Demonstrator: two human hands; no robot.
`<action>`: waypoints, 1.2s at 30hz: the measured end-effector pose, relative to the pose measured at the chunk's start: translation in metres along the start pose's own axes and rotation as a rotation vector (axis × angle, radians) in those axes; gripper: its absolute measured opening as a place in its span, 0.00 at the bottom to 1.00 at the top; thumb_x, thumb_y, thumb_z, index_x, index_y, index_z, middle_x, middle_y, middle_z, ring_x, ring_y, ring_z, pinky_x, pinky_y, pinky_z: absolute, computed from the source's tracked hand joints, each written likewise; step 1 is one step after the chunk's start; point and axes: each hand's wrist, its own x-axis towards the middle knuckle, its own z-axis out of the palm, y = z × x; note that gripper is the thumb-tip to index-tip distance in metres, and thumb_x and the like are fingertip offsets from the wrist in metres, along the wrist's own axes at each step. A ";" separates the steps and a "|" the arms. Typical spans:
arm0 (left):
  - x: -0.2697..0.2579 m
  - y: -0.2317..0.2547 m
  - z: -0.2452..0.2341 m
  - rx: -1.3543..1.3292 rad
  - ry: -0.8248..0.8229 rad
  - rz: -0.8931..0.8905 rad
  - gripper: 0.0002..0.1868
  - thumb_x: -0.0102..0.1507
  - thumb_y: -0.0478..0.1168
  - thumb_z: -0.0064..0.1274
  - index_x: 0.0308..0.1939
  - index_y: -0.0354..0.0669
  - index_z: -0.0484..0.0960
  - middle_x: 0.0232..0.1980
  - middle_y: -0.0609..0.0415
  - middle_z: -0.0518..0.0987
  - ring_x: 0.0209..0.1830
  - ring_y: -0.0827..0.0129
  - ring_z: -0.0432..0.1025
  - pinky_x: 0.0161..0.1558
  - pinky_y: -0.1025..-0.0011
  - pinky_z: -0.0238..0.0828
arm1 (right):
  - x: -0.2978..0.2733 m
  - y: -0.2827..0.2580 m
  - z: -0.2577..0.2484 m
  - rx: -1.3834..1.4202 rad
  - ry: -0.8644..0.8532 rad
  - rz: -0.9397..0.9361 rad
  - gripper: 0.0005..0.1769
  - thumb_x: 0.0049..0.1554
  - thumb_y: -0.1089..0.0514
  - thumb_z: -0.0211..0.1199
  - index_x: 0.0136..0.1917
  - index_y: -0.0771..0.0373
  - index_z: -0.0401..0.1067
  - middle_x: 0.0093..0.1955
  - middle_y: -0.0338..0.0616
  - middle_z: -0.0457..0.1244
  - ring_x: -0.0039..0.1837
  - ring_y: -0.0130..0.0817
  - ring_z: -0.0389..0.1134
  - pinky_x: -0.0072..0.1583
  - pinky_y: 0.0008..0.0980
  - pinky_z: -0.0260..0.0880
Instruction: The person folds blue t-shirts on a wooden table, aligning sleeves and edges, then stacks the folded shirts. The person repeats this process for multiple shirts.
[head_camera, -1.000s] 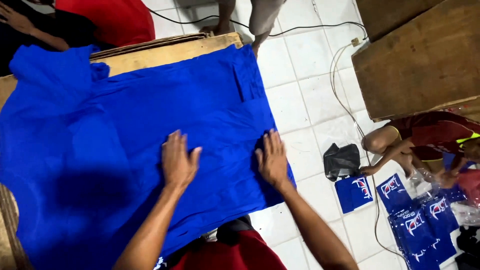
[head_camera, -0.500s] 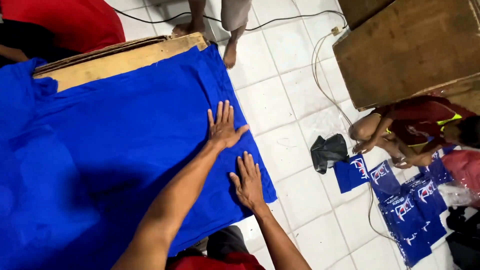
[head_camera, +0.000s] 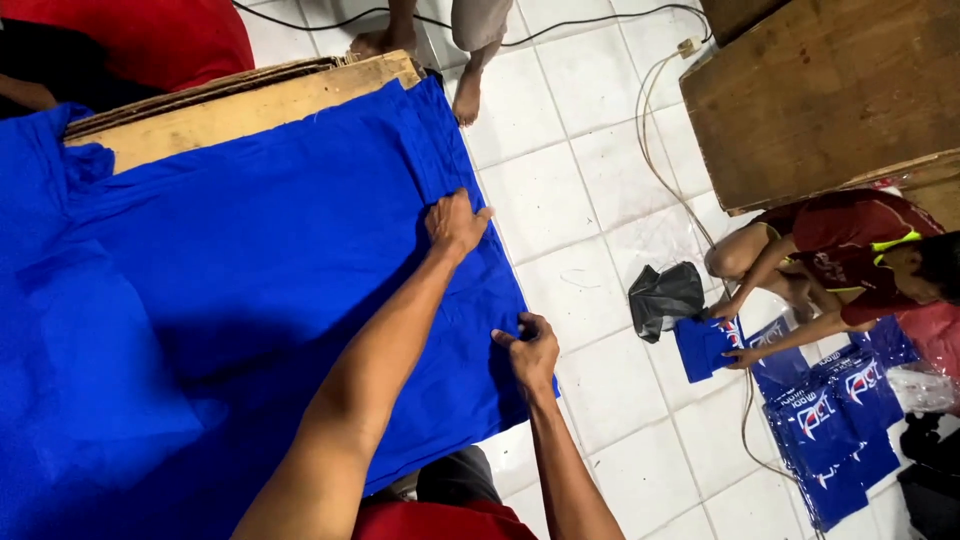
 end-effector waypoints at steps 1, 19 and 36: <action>-0.003 0.001 -0.011 0.000 0.004 0.002 0.29 0.56 0.64 0.59 0.49 0.49 0.81 0.43 0.47 0.86 0.47 0.46 0.82 0.47 0.48 0.76 | -0.004 -0.006 -0.002 0.002 0.001 -0.004 0.39 0.34 0.47 0.88 0.59 0.46 0.78 0.48 0.32 0.71 0.55 0.31 0.74 0.57 0.33 0.74; -0.047 -0.048 -0.114 -0.547 -0.128 0.072 0.20 0.55 0.38 0.57 0.53 0.50 0.81 0.59 0.32 0.80 0.66 0.44 0.71 0.65 0.51 0.68 | -0.090 -0.041 0.005 -0.035 0.179 -0.945 0.15 0.43 0.71 0.69 0.40 0.63 0.65 0.54 0.58 0.67 0.59 0.61 0.70 0.61 0.55 0.68; -0.059 -0.063 -0.161 -0.290 -0.362 0.182 0.29 0.57 0.32 0.43 0.57 0.65 0.86 0.64 0.49 0.81 0.71 0.49 0.68 0.70 0.52 0.65 | -0.116 0.005 0.067 -0.600 -0.031 -1.279 0.44 0.54 0.65 0.56 0.83 0.55 0.53 0.85 0.48 0.46 0.84 0.51 0.43 0.78 0.55 0.39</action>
